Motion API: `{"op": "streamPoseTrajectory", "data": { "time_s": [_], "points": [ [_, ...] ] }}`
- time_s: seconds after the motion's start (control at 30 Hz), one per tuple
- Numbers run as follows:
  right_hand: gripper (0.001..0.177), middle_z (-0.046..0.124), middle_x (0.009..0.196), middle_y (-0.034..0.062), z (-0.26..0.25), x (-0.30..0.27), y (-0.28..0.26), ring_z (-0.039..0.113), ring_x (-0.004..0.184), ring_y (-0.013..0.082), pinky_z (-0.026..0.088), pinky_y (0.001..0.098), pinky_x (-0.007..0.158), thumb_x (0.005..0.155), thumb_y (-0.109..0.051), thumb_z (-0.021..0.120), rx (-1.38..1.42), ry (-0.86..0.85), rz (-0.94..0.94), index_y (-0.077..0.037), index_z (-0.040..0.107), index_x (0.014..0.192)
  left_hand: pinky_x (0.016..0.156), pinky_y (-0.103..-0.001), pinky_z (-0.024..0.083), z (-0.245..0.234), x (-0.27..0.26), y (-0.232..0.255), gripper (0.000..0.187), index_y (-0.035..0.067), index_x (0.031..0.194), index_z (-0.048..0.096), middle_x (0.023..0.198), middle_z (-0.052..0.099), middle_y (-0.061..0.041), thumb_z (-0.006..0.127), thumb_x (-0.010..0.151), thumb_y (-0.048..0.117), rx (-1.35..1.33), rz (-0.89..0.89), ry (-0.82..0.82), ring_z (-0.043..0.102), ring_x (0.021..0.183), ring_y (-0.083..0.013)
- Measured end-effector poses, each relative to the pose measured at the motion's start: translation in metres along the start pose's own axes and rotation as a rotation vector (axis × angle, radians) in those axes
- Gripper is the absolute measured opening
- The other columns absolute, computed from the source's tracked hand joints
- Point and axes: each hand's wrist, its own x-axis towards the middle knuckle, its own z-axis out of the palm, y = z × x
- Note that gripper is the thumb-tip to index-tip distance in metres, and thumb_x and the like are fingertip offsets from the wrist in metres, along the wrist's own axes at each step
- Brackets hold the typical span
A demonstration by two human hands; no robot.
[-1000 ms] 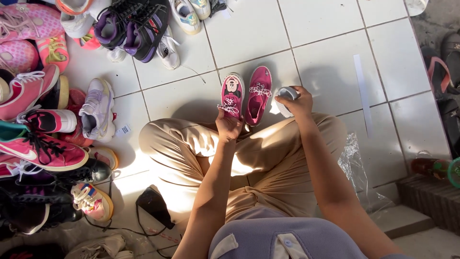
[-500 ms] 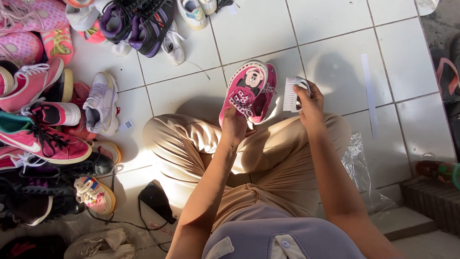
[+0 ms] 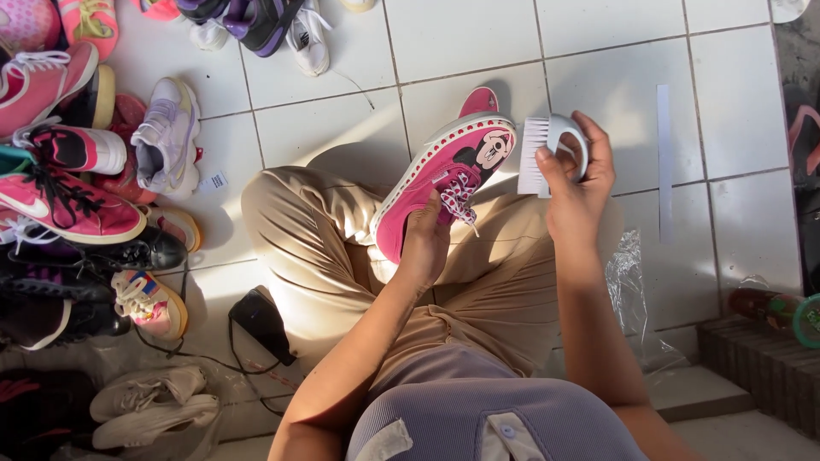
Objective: The person sits cross-legged on a tiled floor and uses a handheld electric brush to clean a pink canvas shoe. They scrub the upper, toe, and sides of the shoe repeatedly while holding it in their left hand.
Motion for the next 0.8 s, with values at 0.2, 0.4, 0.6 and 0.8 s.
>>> {"op": "streamPoseTrajectory", "data": {
  "time_s": [0.2, 0.4, 0.6, 0.8],
  "points": [
    [0.069, 0.065, 0.121, 0.0157, 0.021, -0.03, -0.061, 0.066, 0.114, 0.0212, 0.056, 0.0382, 0.097, 0.085, -0.002, 0.092, -0.162, -0.114, -0.3, -0.002, 0.052, 0.142, 0.108, -0.041, 0.05, -0.048, -0.011, -0.033, 0.033, 0.003, 0.113, 0.074, 0.11, 0.074, -0.012, 0.047, 0.111, 0.02, 0.368, 0.099, -0.051, 0.067, 0.112, -0.0205],
    [0.066, 0.069, 0.12, 0.0231, 0.059, -0.04, -0.081, 0.069, 0.115, 0.0432, 0.053, 0.0461, 0.101, 0.068, -0.005, 0.102, -0.347, -0.372, -0.624, 0.007, 0.07, 0.125, 0.11, -0.046, 0.048, 0.011, -0.02, 0.011, 0.034, 0.0, 0.117, 0.072, 0.114, 0.072, -0.016, 0.045, 0.113, 0.02, 0.06, 0.116, -0.129, 0.066, 0.116, -0.0255],
    [0.063, 0.062, 0.136, 0.0227, 0.04, -0.018, -0.097, 0.061, 0.127, 0.0336, 0.051, 0.0421, 0.11, 0.088, 0.001, 0.095, -0.531, -0.25, -0.59, 0.004, 0.057, 0.139, 0.108, -0.034, 0.048, -0.005, -0.027, 0.005, 0.028, 0.004, 0.117, 0.066, 0.113, 0.068, -0.004, 0.051, 0.109, 0.026, 0.067, -0.02, -0.169, 0.06, 0.113, -0.0102],
    [0.063, 0.063, 0.139, 0.0221, 0.036, -0.024, -0.095, 0.063, 0.129, 0.0333, 0.053, 0.0433, 0.11, 0.09, -0.01, 0.092, -0.51, -0.171, -0.568, 0.001, 0.057, 0.141, 0.109, -0.037, 0.05, -0.014, -0.021, -0.004, 0.034, 0.006, 0.137, 0.057, 0.13, 0.064, -0.005, 0.056, 0.107, 0.023, -0.007, 0.003, -0.126, 0.06, 0.122, -0.0152]
  ]
}}
